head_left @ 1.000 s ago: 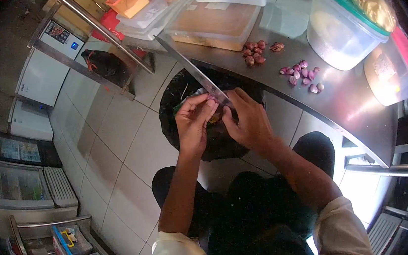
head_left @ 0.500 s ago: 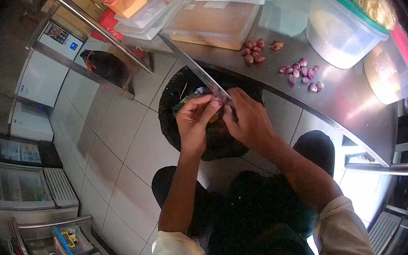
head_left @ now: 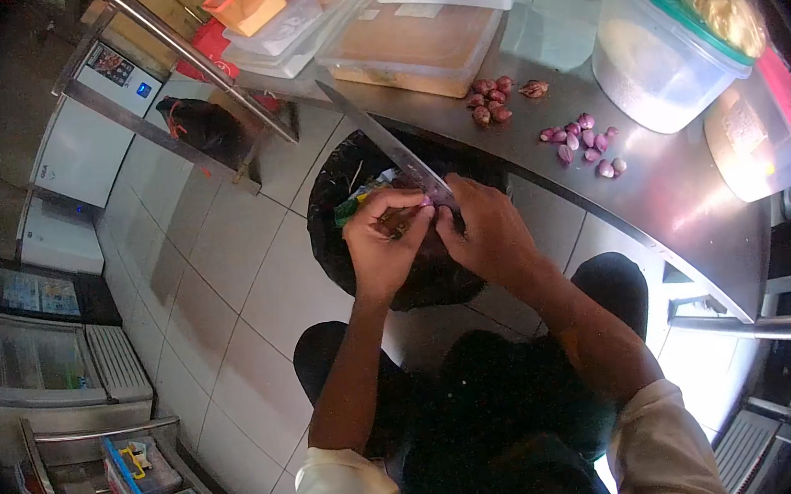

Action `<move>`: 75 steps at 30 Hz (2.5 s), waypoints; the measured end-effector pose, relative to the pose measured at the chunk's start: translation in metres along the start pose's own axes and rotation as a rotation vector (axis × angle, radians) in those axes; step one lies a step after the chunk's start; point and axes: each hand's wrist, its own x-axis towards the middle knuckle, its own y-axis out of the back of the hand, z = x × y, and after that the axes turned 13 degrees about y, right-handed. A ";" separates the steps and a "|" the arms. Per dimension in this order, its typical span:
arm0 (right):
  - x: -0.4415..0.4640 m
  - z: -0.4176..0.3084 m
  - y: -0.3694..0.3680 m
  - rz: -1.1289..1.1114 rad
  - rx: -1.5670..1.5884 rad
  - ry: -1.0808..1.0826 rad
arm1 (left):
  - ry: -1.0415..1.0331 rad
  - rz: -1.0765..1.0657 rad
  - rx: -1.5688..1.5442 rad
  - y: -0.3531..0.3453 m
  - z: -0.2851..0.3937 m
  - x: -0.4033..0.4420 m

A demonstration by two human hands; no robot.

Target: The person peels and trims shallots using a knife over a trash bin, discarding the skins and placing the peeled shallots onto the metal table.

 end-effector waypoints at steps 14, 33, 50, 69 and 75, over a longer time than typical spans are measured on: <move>0.008 -0.007 0.003 0.084 0.066 0.027 | 0.300 -0.043 -0.541 0.002 0.000 -0.001; 0.010 -0.009 0.006 0.006 0.081 -0.036 | 0.342 -0.096 -0.586 0.007 0.005 0.000; 0.013 -0.005 0.002 0.180 0.225 -0.266 | 0.471 -0.178 -0.640 0.010 0.003 -0.001; 0.009 -0.007 0.002 0.005 0.055 -0.079 | 0.367 -0.127 -0.585 0.010 -0.002 0.001; 0.008 -0.001 0.005 0.033 0.026 -0.042 | 0.394 -0.118 -0.589 0.009 0.000 0.001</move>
